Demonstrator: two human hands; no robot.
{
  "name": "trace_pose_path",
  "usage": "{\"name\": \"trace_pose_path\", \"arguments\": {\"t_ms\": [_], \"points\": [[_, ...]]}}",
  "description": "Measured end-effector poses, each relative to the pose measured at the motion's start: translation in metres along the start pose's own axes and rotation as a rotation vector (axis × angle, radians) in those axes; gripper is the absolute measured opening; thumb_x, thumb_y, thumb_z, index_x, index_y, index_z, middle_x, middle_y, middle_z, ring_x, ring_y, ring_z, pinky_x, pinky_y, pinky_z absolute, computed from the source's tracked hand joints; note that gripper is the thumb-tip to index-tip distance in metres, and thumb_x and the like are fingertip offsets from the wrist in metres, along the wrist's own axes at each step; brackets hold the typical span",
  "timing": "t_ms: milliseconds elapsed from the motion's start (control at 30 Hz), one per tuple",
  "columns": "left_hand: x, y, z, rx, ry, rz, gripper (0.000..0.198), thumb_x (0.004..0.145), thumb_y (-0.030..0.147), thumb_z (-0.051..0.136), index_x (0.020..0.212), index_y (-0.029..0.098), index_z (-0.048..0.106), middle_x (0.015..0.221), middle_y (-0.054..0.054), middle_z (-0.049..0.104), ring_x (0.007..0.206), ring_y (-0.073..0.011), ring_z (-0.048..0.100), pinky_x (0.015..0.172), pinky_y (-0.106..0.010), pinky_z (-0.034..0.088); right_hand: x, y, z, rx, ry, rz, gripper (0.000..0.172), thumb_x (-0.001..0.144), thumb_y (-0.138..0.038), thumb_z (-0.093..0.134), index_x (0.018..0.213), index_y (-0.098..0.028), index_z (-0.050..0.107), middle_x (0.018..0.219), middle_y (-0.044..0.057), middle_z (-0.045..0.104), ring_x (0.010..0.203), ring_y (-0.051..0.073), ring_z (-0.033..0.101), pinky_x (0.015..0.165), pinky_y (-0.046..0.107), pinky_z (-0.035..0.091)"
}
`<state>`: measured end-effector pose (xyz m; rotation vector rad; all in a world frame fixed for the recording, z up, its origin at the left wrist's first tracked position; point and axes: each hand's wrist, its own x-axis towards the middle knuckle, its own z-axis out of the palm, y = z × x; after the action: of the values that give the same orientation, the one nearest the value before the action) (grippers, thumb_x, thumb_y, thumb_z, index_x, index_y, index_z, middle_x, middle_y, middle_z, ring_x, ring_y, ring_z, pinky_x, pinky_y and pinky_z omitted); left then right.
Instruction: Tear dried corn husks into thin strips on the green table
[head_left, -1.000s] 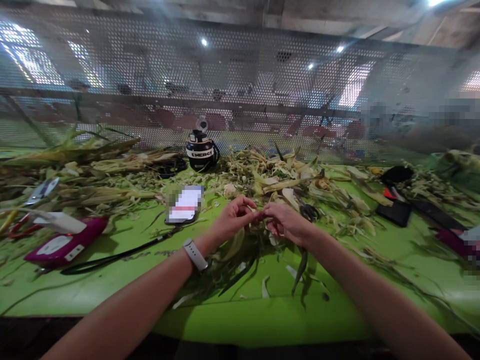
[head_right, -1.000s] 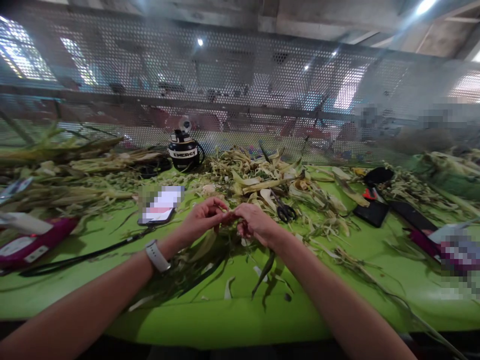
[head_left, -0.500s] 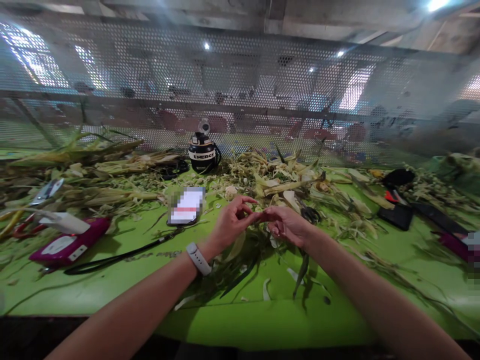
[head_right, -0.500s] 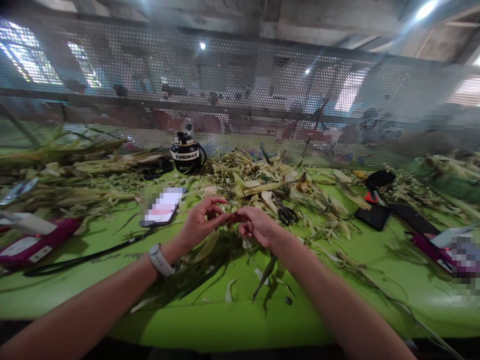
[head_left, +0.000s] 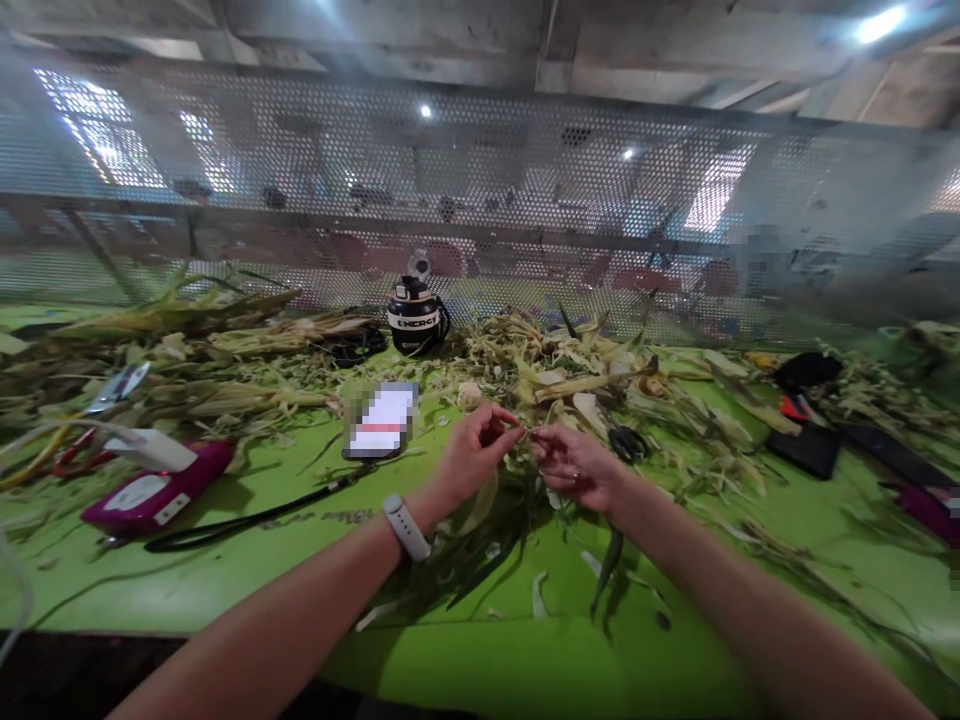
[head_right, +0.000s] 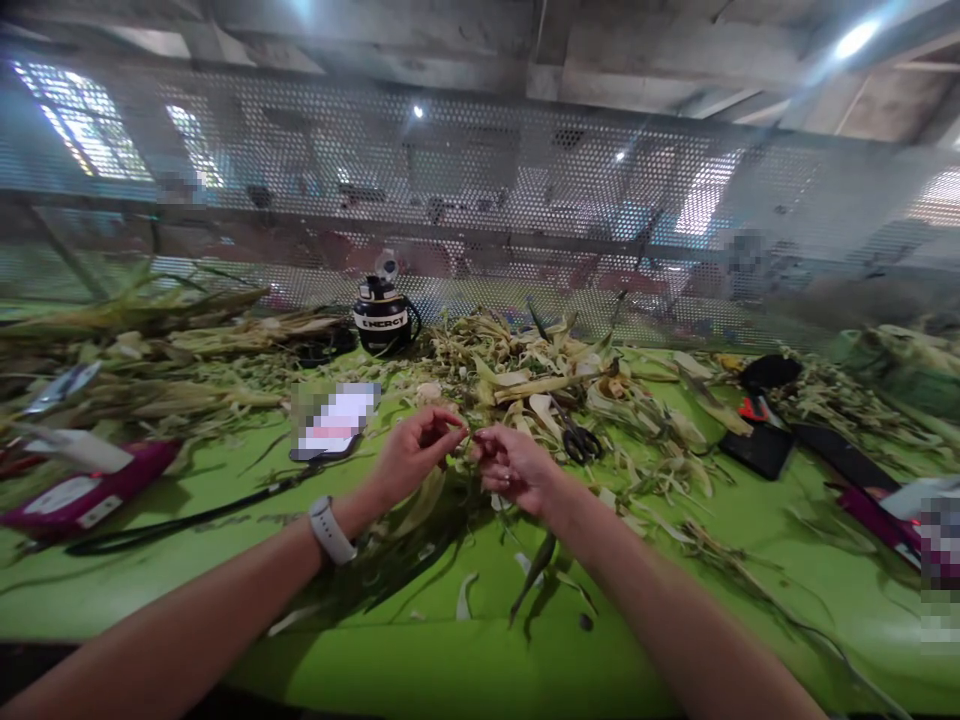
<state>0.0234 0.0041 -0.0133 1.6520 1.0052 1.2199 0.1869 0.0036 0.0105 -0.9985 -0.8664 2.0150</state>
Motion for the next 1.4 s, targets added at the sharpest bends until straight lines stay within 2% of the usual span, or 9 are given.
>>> {"name": "trace_pose_path", "arguments": {"t_ms": [100,233,333,467,633,767,1000,1200,1400], "points": [[0.001,0.002,0.002,-0.155,0.008,-0.051,0.028,0.075,0.039,0.065,0.088,0.015,0.056,0.059,0.005,0.048,0.052,-0.0071,0.043,0.049,-0.019,0.037,0.001,-0.003,-0.005,-0.01,-0.055,0.033,0.019,0.081,-0.019,0.046,0.063,-0.018,0.04,0.037,-0.012,0.035,0.025,0.001,0.015,0.028,0.013,0.012],[0.001,0.001,0.002,-0.3,-0.059,-0.143,0.035,0.069,0.044,0.07,0.087,0.016,0.058,0.057,0.007,0.047,0.049,-0.0049,0.041,0.047,-0.017,0.036,0.0,-0.006,-0.01,-0.086,-0.077,0.038,0.023,0.081,-0.022,0.045,0.059,-0.019,0.038,0.033,-0.012,0.032,0.025,0.002,0.016,0.028,0.014,0.013],[0.001,0.001,-0.001,-0.361,-0.173,-0.246,0.038,0.065,0.045,0.073,0.084,0.015,0.058,0.06,0.006,0.053,0.049,-0.0048,0.044,0.047,-0.018,0.038,0.0,-0.008,-0.012,-0.148,-0.08,0.023,0.023,0.079,-0.024,0.048,0.059,-0.02,0.038,0.031,-0.013,0.029,0.025,0.003,0.014,0.028,0.015,0.012],[0.002,0.002,-0.006,-0.406,-0.299,-0.35,0.038,0.06,0.037,0.079,0.082,0.015,0.057,0.061,0.006,0.056,0.048,-0.0036,0.047,0.047,-0.016,0.038,0.0,-0.008,-0.014,-0.191,-0.061,0.0,0.021,0.078,-0.024,0.049,0.059,-0.02,0.041,0.029,-0.013,0.027,0.025,0.003,0.011,0.027,0.015,0.009],[0.001,-0.004,-0.005,-0.392,-0.277,-0.387,0.038,0.057,0.034,0.081,0.077,0.015,0.055,0.055,0.007,0.055,0.046,-0.0042,0.046,0.045,-0.016,0.035,0.0,-0.004,-0.012,-0.291,-0.063,-0.053,0.016,0.076,-0.023,0.053,0.063,-0.02,0.045,0.029,-0.013,0.027,0.025,0.004,0.015,0.029,0.015,0.014],[0.001,-0.007,-0.004,-0.396,-0.24,-0.42,0.041,0.057,0.036,0.081,0.079,0.017,0.053,0.058,0.005,0.061,0.046,-0.0062,0.05,0.044,-0.017,0.035,-0.006,-0.002,-0.006,-0.447,-0.07,-0.105,0.009,0.078,-0.025,0.054,0.071,-0.019,0.051,0.032,-0.013,0.031,0.028,0.004,0.02,0.032,0.015,0.02],[0.006,0.003,-0.012,-0.58,-0.253,-0.64,0.024,0.059,0.017,0.079,0.073,0.014,0.06,0.063,0.001,0.064,0.049,-0.0047,0.051,0.044,-0.015,0.034,-0.011,-0.005,-0.007,-0.612,-0.164,-0.1,0.004,0.074,-0.023,0.054,0.073,-0.019,0.054,0.038,-0.011,0.034,0.031,0.004,0.022,0.033,0.017,0.017],[0.007,0.0,-0.014,-0.629,-0.304,-0.664,0.019,0.06,0.016,0.078,0.073,0.012,0.064,0.064,0.0,0.064,0.051,-0.0049,0.053,0.05,-0.016,0.041,-0.011,-0.007,-0.009,-0.715,-0.141,-0.138,0.006,0.072,-0.024,0.053,0.074,-0.019,0.055,0.04,-0.011,0.034,0.033,0.005,0.023,0.033,0.017,0.016],[0.005,-0.003,-0.017,-0.646,-0.508,-0.631,0.035,0.054,0.017,0.082,0.085,0.016,0.066,0.068,0.001,0.066,0.058,-0.0077,0.058,0.053,-0.017,0.042,-0.013,-0.008,-0.005,-0.631,-0.096,-0.094,0.005,0.072,-0.025,0.053,0.073,-0.02,0.055,0.038,-0.011,0.032,0.032,0.005,0.021,0.032,0.017,0.015]]}}
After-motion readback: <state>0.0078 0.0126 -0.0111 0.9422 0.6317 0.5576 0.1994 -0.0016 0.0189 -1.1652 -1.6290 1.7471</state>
